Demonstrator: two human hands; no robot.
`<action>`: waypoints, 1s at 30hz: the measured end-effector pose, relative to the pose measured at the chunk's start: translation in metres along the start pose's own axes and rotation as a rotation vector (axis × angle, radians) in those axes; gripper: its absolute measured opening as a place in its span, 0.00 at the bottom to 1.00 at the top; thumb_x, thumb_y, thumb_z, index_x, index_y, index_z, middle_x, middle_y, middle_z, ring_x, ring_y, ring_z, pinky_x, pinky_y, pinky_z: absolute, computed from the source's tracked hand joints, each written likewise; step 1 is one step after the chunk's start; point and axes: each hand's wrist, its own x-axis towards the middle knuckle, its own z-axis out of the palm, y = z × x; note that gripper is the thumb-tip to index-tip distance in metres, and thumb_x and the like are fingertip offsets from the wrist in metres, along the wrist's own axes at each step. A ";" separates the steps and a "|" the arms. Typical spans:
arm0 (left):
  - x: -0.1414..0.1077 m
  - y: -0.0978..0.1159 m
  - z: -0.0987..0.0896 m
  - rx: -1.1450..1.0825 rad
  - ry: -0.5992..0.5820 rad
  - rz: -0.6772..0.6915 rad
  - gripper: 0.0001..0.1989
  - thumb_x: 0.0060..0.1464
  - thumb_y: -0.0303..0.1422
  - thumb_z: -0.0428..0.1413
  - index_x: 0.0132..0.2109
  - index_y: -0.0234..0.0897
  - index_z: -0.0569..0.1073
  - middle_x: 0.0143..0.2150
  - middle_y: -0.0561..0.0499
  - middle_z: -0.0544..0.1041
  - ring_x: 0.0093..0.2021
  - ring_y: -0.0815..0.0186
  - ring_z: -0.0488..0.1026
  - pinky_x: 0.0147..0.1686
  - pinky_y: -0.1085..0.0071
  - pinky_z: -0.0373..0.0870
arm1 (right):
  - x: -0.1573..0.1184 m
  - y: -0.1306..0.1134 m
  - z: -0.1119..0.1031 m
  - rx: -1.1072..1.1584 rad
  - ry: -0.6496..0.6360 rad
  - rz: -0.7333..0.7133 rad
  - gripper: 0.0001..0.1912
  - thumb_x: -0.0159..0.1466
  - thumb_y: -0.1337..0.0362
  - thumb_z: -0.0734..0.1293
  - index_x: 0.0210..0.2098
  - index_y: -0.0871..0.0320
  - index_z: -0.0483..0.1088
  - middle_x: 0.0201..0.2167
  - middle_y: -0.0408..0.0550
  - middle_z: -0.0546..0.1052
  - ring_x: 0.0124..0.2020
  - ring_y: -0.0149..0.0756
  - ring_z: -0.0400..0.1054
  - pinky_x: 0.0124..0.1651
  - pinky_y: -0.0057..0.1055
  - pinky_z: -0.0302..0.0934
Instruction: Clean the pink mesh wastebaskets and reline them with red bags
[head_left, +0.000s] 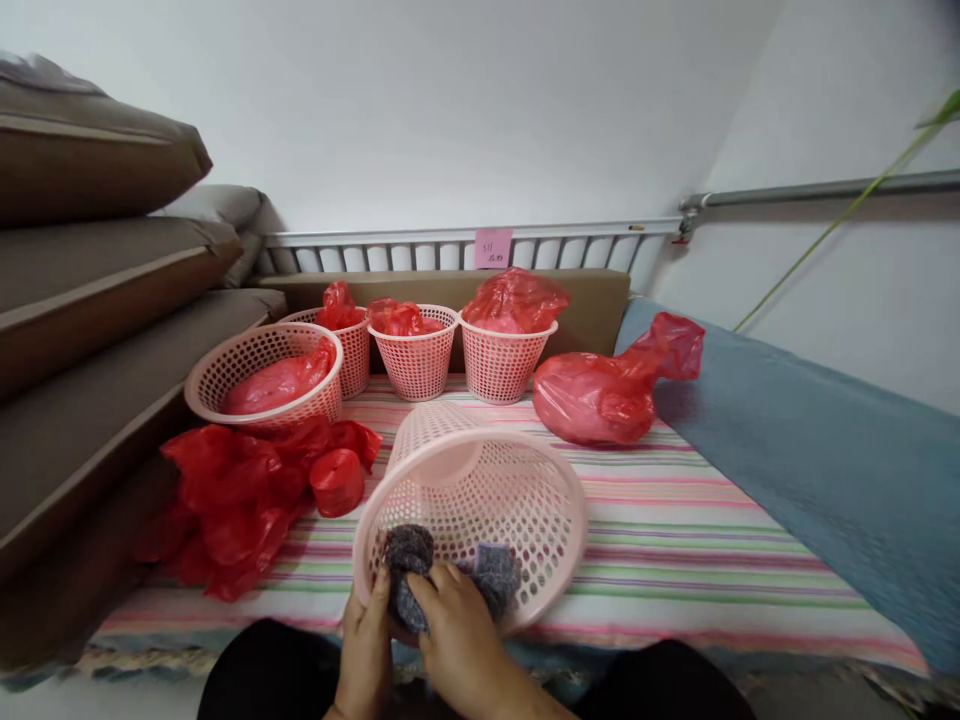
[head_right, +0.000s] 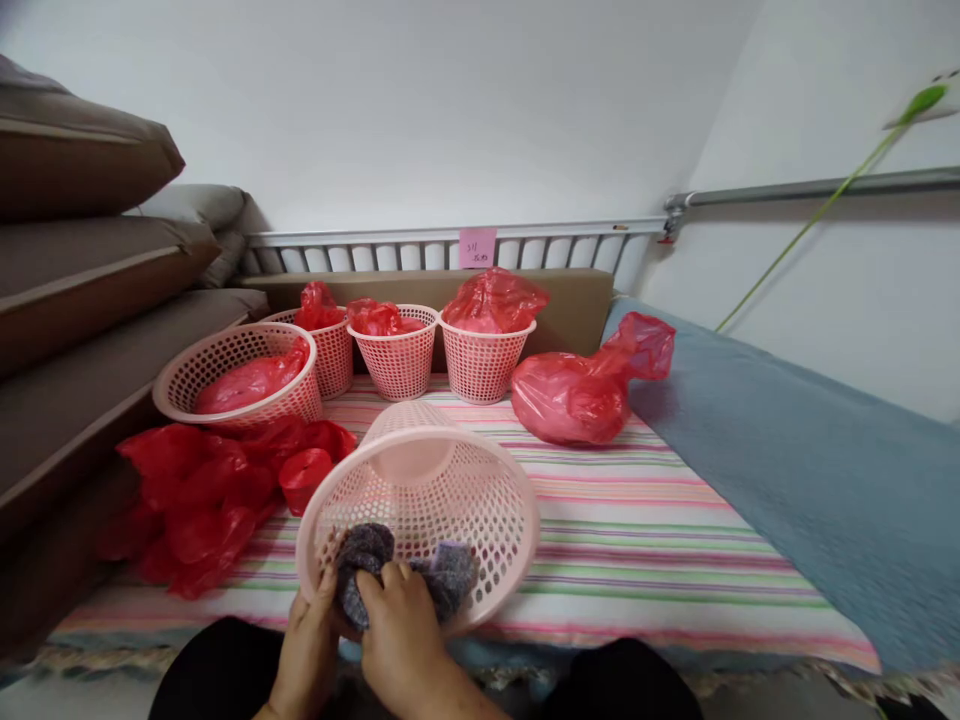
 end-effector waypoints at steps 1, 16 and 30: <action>-0.002 -0.008 0.001 -0.019 -0.010 -0.011 0.24 0.52 0.44 0.56 0.53 0.36 0.72 0.53 0.45 0.75 0.60 0.54 0.65 0.62 0.57 0.55 | -0.001 0.007 0.001 -0.061 -0.039 0.014 0.25 0.53 0.71 0.61 0.51 0.55 0.67 0.46 0.54 0.70 0.49 0.48 0.62 0.53 0.43 0.55; 0.001 0.023 0.010 0.393 -0.222 0.249 0.34 0.56 0.38 0.52 0.66 0.40 0.50 0.69 0.44 0.52 0.67 0.57 0.50 0.63 0.57 0.52 | 0.013 0.052 0.019 -0.348 -0.117 0.248 0.19 0.61 0.74 0.54 0.43 0.61 0.73 0.41 0.62 0.74 0.47 0.53 0.66 0.47 0.47 0.58; -0.004 0.027 0.010 0.404 -0.329 0.306 0.26 0.59 0.37 0.49 0.64 0.44 0.57 0.68 0.48 0.55 0.68 0.59 0.49 0.65 0.57 0.45 | 0.034 0.032 0.021 0.173 0.074 0.188 0.25 0.52 0.74 0.60 0.47 0.52 0.72 0.41 0.49 0.77 0.43 0.41 0.69 0.45 0.32 0.61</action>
